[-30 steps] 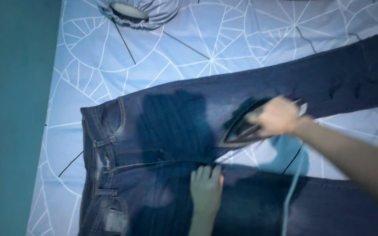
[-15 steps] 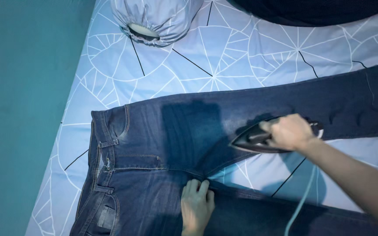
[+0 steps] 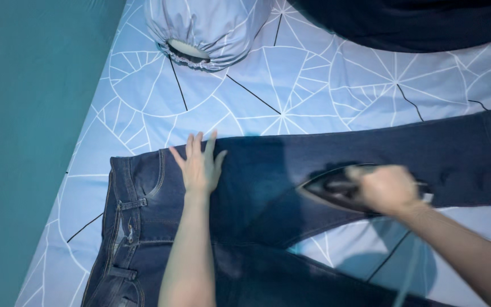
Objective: The person irons a pair of blue jeans on a bed using a handheld iron, smoothing out different sections of the denim and occasionally adjusting the position of the pants.
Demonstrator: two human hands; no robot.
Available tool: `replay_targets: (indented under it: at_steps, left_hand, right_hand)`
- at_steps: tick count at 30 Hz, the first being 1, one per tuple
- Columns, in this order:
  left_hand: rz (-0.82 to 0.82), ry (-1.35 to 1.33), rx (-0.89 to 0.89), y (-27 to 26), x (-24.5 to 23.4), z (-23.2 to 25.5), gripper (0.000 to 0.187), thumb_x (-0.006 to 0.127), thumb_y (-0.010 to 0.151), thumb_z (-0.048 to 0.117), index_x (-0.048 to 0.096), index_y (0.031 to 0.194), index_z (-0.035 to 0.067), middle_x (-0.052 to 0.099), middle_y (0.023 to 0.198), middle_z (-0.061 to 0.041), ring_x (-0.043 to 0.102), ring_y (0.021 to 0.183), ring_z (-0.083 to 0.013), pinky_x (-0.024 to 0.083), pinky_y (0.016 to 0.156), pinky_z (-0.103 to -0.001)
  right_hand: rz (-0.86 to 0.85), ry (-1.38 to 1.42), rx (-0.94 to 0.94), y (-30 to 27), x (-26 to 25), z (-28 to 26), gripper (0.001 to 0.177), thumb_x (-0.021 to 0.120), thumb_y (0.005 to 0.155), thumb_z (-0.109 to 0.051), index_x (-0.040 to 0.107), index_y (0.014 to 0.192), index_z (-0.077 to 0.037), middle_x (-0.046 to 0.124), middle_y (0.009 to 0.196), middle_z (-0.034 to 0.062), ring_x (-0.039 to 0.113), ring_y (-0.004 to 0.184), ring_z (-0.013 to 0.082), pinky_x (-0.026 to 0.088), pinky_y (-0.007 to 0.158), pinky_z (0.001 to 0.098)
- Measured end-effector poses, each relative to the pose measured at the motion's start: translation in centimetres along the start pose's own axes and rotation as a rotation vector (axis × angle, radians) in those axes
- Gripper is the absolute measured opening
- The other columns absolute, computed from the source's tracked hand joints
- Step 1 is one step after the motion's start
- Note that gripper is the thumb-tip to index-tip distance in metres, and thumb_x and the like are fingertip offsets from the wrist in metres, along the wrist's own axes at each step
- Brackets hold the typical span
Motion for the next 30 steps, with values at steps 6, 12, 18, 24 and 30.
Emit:
replay_targets:
  at_steps: [6, 12, 18, 24, 30]
  left_hand:
    - [-0.232, -0.129, 0.014, 3.0, 4.8, -2.9, 0.018, 0.068, 0.085, 0.029, 0.069, 0.094, 0.014, 0.062, 0.089, -0.006, 0.058, 0.094, -0.0255, 0.039, 0.087, -0.042]
    - [-0.278, -0.114, 0.019, 4.3, 5.3, -3.1, 0.017, 0.07, 0.081, 0.03, 0.071, 0.089, 0.015, 0.064, 0.086, -0.005, 0.059, 0.09, -0.0258, 0.036, 0.08, -0.045]
    - [-0.19, 0.005, 0.001, 3.5, 3.3, -1.8, 0.017, 0.068, 0.082, 0.026, 0.072, 0.095, 0.016, 0.065, 0.099, -0.005, 0.057, 0.1, -0.0259, 0.034, 0.093, -0.048]
    - [0.017, -0.106, -0.121, -3.4, 0.1, -1.3, 0.034, 0.056, 0.085, 0.004, 0.066, 0.117, 0.008, 0.05, 0.138, -0.015, 0.043, 0.134, -0.0325, 0.023, 0.114, -0.054]
    - [-0.141, -0.002, -0.13, -4.0, 1.4, -2.0, 0.046, 0.052, 0.087, 0.017, 0.055, 0.133, 0.013, 0.035, 0.148, -0.017, 0.027, 0.14, -0.0346, 0.015, 0.111, -0.058]
  right_hand:
    - [0.296, 0.185, -0.076, -0.6, -4.6, -4.2, 0.034, 0.07, 0.068, -0.044, 0.062, 0.093, -0.023, 0.067, 0.067, 0.0074, 0.068, 0.06, 0.0278, 0.055, 0.057, 0.0436]
    - [0.493, 0.401, -0.407, -0.6, -10.7, -16.9, 0.007, 0.062, 0.074, -0.017, 0.06, 0.08, -0.015, 0.066, 0.069, 0.0047, 0.067, 0.063, 0.0246, 0.053, 0.051, 0.0408]
    - [0.204, 0.087, -0.171, 3.2, -6.2, -6.8, 0.035, 0.057, 0.087, -0.047, 0.056, 0.092, -0.012, 0.065, 0.063, 0.0054, 0.068, 0.057, 0.0238, 0.053, 0.05, 0.0393]
    - [0.202, 0.196, 0.168, 3.7, -6.4, 0.6, 0.038, 0.065, 0.077, -0.036, 0.063, 0.114, -0.025, 0.07, 0.066, 0.0131, 0.071, 0.061, 0.0289, 0.057, 0.06, 0.0435]
    - [0.299, 0.45, -0.047, 7.6, -12.4, -12.0, 0.026, 0.063, 0.075, -0.025, 0.063, 0.1, -0.016, 0.069, 0.075, 0.0144, 0.069, 0.07, 0.0336, 0.055, 0.061, 0.0465]
Point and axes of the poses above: each hand's wrist, its own y-axis towards the middle knuckle, its own x-axis out of the palm, z = x × y, the point moved 10 cm from there along y, towards the middle knuckle
